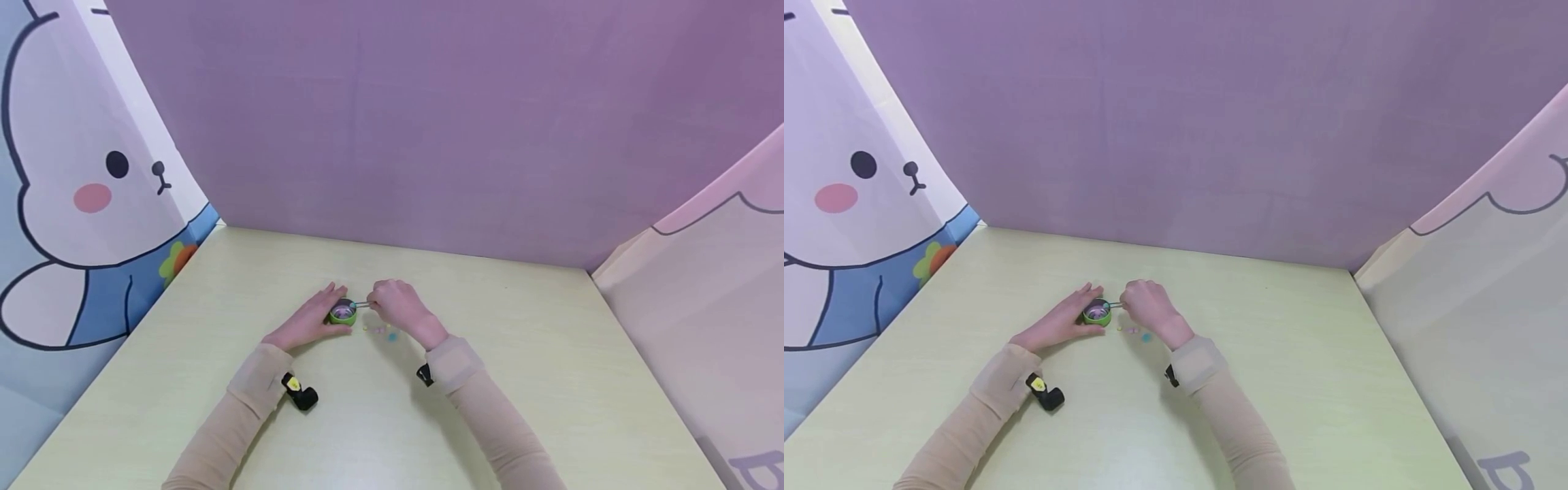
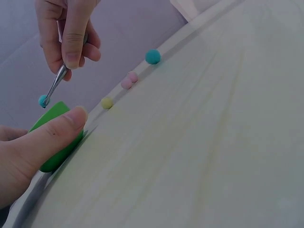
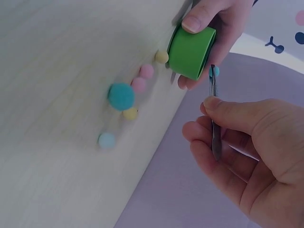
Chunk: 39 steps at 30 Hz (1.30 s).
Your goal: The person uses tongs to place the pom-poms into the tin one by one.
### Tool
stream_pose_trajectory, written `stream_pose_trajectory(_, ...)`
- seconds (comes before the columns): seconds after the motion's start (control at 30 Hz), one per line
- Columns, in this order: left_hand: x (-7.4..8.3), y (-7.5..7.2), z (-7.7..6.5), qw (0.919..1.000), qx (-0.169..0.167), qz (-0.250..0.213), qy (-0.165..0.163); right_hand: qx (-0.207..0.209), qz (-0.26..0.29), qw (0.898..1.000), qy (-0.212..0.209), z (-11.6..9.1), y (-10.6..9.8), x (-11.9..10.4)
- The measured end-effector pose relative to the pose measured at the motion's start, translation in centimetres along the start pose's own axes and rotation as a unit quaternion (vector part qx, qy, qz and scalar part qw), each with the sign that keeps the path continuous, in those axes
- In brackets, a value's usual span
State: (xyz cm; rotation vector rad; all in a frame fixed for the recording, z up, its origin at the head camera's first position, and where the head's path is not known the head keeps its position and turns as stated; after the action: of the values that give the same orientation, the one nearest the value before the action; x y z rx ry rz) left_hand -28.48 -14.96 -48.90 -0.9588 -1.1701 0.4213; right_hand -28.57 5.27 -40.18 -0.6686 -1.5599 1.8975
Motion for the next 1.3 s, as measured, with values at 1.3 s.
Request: stream_pose_trajectory(1.3,0.27,-0.04,0.58,0.9999,0.009,-0.006,-0.002,-0.009,0.001,1.000,-0.010,0.33,-0.06,0.46)
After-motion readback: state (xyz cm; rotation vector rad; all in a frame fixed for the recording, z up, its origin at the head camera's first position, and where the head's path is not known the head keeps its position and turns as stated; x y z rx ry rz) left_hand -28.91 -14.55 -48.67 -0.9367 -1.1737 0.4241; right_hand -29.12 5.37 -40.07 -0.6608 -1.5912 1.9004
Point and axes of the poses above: each hand's wrist, its own z-axis towards the middle knuckle, its own y-axis out of the palm, x = y × z, the point moved 2 cm from there along z, towards the middle knuckle
